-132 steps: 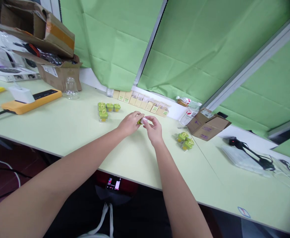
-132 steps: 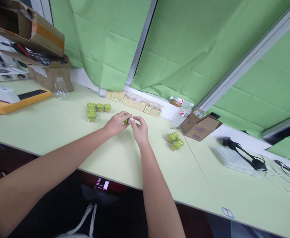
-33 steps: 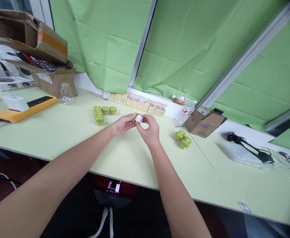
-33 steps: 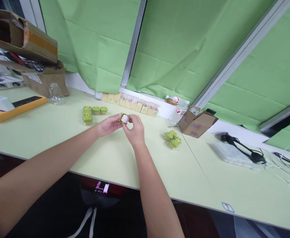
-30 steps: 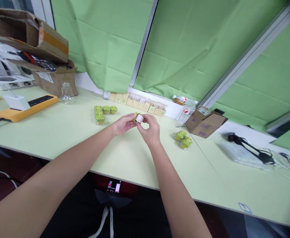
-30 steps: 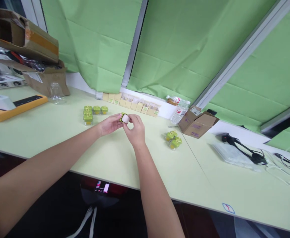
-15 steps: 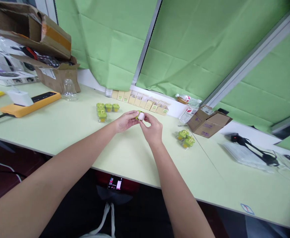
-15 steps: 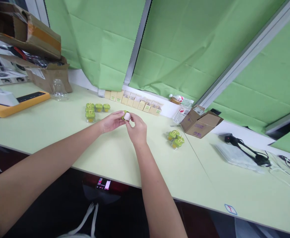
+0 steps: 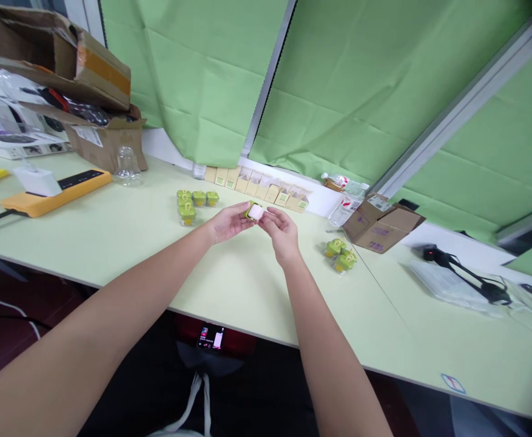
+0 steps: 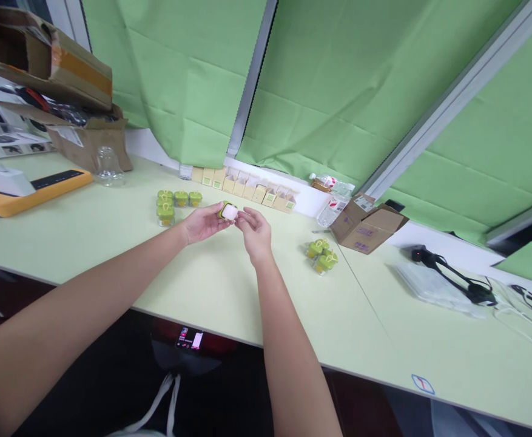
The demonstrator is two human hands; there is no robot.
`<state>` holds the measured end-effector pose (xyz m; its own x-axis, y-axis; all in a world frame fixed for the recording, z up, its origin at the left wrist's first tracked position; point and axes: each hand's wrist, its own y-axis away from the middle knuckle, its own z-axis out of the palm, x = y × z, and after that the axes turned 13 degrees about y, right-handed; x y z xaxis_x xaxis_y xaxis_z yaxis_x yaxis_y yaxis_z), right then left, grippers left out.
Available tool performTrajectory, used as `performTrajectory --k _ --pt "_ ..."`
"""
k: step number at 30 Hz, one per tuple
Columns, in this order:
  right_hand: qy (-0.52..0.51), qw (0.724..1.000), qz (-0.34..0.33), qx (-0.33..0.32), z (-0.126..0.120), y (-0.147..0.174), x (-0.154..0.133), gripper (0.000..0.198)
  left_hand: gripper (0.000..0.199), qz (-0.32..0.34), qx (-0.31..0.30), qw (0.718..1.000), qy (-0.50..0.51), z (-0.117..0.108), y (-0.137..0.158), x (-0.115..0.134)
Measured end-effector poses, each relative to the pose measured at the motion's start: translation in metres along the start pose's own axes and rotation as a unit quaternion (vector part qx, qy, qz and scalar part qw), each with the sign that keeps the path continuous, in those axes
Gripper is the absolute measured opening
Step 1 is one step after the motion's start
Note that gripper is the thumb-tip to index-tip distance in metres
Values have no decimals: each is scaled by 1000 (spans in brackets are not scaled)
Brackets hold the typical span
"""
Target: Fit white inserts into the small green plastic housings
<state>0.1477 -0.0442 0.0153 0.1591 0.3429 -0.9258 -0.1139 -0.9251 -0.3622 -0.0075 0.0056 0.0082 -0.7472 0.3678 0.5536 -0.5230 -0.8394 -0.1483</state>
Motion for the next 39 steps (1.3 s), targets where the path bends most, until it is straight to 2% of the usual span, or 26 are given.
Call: performTrajectory --k 5,10,14,18,20,24,27,30,33,35,39 --pt "29 999 28 -5 -2 0 -1 49 13 -7 -11 1000 -9 0 0 -1" --pt "52 996 66 27 -5 -1 0 44 19 -18 4 1000 -21 -1 0 0" --pt "71 997 26 3 -9 -2 2 52 16 -20 7 1000 -10 -2 0 0" --pt "137 989 28 40 -16 -4 5 57 20 -23 10 1000 -19 -3 0 1" --pt "130 990 31 46 -17 -4 4 55 20 -24 10 999 -24 -3 0 1" --pt "114 993 -11 14 -18 -4 5 59 16 -23 16 999 -18 -2 0 0" --pt "183 983 1 32 -22 -7 16 61 16 -25 7 999 -23 -2 1 0" --pt "221 974 20 53 -28 -10 23 52 20 -31 -6 999 -42 -1 2 1" --pt "155 987 19 42 -28 -9 17 44 22 -26 -22 995 -98 -1 1 0" --pt "119 993 18 13 -26 -7 11 40 25 -12 -29 984 -174 -2 1 -3" --pt "136 988 48 -57 -23 -4 7 30 29 49 -33 926 -373 -5 0 -11"
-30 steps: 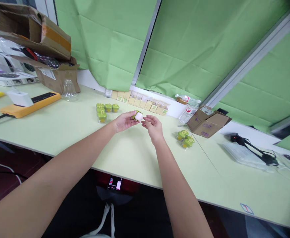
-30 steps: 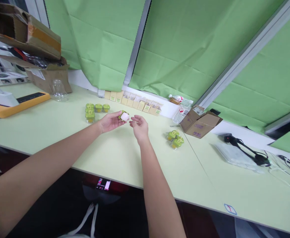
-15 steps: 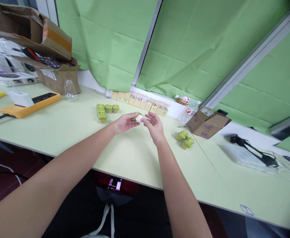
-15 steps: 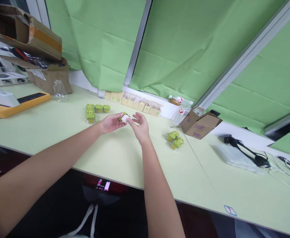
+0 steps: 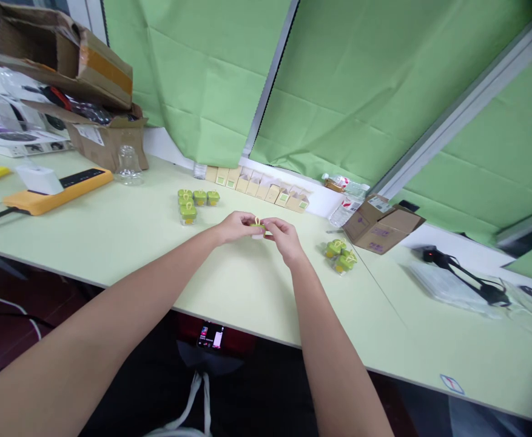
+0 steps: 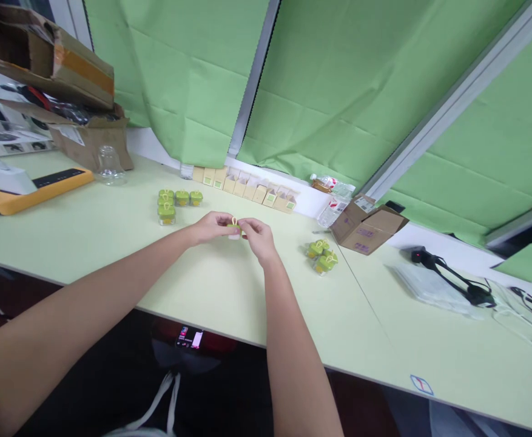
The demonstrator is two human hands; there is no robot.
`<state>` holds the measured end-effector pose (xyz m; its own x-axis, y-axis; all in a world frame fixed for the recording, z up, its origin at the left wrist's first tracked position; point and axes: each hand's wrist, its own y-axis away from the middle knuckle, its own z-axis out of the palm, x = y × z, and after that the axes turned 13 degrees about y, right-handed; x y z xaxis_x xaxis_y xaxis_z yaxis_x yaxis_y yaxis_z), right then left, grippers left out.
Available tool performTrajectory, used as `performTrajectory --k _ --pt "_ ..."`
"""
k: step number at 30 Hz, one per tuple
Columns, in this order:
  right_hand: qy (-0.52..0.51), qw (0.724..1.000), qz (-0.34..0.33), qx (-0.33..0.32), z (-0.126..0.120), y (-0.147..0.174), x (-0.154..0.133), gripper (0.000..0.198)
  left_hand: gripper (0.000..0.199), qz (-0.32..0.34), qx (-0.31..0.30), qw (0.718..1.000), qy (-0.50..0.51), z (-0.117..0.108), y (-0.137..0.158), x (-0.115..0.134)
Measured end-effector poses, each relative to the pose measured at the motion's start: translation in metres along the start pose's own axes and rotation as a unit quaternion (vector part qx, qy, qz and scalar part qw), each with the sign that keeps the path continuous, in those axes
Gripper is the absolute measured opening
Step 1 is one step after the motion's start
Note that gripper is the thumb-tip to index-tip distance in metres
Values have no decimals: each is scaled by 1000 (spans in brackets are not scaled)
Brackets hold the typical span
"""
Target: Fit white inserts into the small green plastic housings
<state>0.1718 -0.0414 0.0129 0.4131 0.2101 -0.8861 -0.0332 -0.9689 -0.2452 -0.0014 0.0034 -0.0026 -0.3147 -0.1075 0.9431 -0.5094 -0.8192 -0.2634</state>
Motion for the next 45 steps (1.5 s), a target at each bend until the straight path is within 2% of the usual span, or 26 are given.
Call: performTrajectory --k 2,5,11,14,19,21,25,27,29,33,36,39,43,45 --pt "2 1000 24 -13 0 0 2 32 29 27 -8 997 -66 1 1 -4" --pt "-19 998 49 -24 -1 1 3 39 30 42 -31 993 -102 1 2 -7" --pt "-29 997 51 -45 -3 3 2 41 49 76 -16 994 -79 2 3 -11" --pt "4 998 20 -51 -3 2 4 38 49 82 -21 992 -96 3 4 -11" --pt "80 996 -43 13 -1 -3 8 30 42 105 3 984 -142 4 5 -6" --pt "86 994 -48 40 -1 -5 9 29 37 137 35 976 -168 2 4 -5" --pt "89 984 -39 151 -3 -9 12 29 34 185 119 951 -216 -13 -2 -12" --pt "94 978 -30 185 -4 -10 13 29 33 147 118 951 -245 -21 -5 -21" --pt "100 976 -26 192 -5 -10 14 29 30 107 88 955 -261 -27 -7 -30" --pt "110 976 -29 186 -3 -9 13 29 14 117 65 955 -265 -27 -7 -36" --pt "113 976 -33 186 -2 -9 13 29 12 121 59 953 -272 -23 -5 -32" --pt "111 975 -35 187 -2 -9 14 29 17 104 34 946 -306 -19 -3 -28" --pt "109 975 -34 189 -2 -9 15 27 39 89 41 940 -327 -18 -1 -28" --pt "112 975 -30 189 -2 -9 14 27 43 94 40 942 -321 -18 0 -29"
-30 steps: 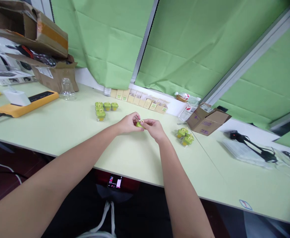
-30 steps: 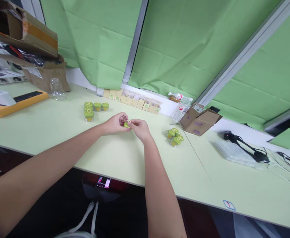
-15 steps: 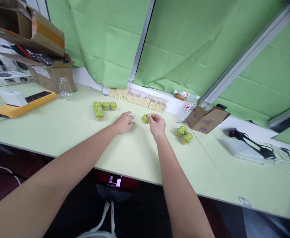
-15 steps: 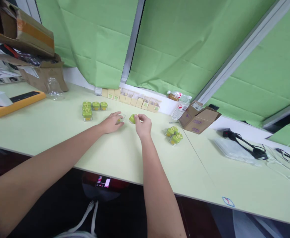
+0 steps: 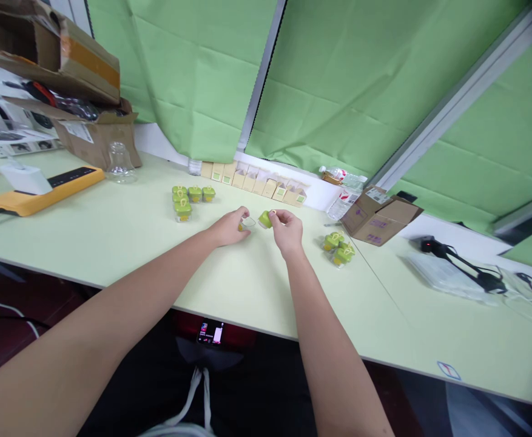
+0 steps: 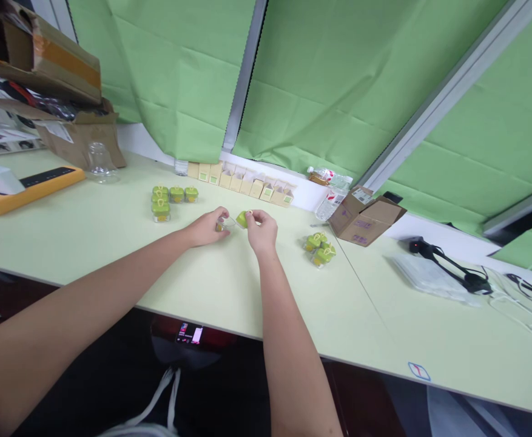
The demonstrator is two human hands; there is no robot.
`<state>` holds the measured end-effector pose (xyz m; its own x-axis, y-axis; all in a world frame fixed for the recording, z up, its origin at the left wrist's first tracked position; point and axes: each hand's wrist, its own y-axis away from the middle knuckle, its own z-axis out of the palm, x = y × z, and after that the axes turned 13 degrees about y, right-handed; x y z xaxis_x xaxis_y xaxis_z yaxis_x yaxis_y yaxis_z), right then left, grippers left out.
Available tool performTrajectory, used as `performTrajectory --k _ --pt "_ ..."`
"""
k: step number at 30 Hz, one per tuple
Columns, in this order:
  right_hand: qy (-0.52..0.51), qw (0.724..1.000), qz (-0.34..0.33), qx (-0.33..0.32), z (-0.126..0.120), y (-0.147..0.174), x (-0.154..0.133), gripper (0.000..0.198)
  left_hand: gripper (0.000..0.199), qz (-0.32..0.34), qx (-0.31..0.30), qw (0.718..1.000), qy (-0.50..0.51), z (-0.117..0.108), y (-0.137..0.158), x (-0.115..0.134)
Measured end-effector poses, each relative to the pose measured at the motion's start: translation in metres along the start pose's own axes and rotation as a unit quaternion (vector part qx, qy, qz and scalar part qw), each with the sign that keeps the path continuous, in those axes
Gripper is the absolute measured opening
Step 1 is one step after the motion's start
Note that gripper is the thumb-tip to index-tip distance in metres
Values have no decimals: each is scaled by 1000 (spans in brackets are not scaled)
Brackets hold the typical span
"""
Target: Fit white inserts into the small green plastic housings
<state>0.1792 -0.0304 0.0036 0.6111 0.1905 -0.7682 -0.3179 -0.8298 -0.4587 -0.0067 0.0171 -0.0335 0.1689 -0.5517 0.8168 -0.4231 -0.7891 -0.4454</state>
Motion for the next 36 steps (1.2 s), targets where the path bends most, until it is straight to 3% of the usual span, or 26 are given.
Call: performTrajectory --k 6,13,18,23,32,36 --pt "2 1000 -3 -3 0 1 -1 26 47 4 0 999 34 1 -1 -7" --pt "-35 999 17 8 6 -4 8 33 75 -31 10 998 55 3 -2 -5" --pt "-78 997 28 0 4 -2 2 36 58 -2 -20 999 -35 5 -2 9" --pt "-109 993 39 -23 4 1 -3 36 49 45 -32 998 -44 8 -2 16" --pt "35 997 -29 -68 7 6 -2 25 51 31 -40 995 -85 11 -1 16" --pt "131 985 -67 -95 5 12 -7 18 59 21 -61 997 -35 10 1 14"
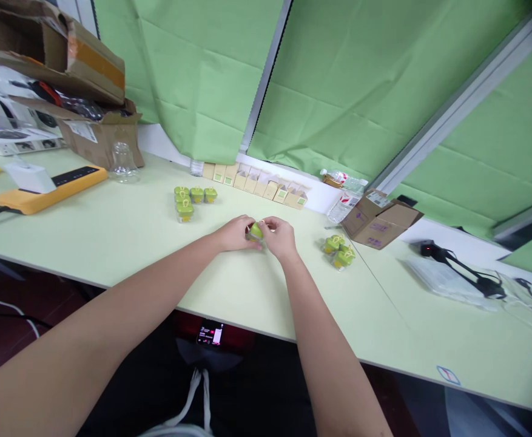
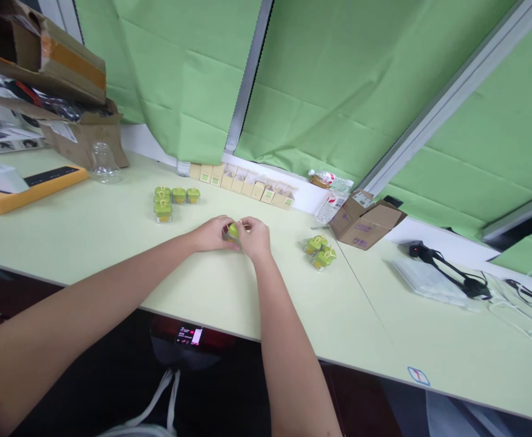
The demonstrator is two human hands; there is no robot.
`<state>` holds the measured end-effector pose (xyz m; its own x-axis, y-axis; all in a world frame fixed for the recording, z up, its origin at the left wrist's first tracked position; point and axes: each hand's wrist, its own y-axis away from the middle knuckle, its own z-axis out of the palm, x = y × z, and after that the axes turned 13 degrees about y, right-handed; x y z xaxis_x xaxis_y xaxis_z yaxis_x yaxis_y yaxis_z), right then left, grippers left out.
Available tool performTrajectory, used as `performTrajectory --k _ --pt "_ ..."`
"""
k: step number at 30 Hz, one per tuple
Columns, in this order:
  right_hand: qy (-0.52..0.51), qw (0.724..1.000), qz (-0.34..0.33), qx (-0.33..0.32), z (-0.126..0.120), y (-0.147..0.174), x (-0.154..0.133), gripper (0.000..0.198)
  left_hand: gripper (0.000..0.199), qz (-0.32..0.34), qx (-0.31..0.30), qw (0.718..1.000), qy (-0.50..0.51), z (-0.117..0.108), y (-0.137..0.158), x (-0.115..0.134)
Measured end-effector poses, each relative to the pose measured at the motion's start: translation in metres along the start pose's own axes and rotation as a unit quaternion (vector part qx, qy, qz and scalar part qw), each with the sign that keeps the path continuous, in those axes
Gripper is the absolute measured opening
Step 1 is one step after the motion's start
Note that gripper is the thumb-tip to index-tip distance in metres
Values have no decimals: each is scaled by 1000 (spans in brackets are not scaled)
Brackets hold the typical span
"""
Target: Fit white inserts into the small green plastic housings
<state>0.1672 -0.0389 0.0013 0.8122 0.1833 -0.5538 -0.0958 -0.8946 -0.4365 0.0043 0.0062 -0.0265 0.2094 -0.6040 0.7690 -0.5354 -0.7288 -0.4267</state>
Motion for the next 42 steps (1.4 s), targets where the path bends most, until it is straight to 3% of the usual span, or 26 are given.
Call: performTrajectory --k 4,7,11,15,27,42 --pt "44 998 -30 -29 1 2 1 14 52 0 -37 994 102 -4 2 -4" --pt "34 998 -13 -55 1 2 3 12 41 -12 -56 986 156 -6 2 -5" --pt "-4 997 6 -83 1 1 5 12 44 -15 -60 979 195 -5 1 -5" --pt "-29 995 15 -98 1 0 8 15 41 -18 -42 977 207 -4 1 -5" --pt "-3 994 15 -106 -1 0 8 15 50 -56 -69 969 232 -4 -5 -15" --pt "32 996 -5 -88 1 -1 13 13 49 -61 -12 970 236 -1 -6 -19"
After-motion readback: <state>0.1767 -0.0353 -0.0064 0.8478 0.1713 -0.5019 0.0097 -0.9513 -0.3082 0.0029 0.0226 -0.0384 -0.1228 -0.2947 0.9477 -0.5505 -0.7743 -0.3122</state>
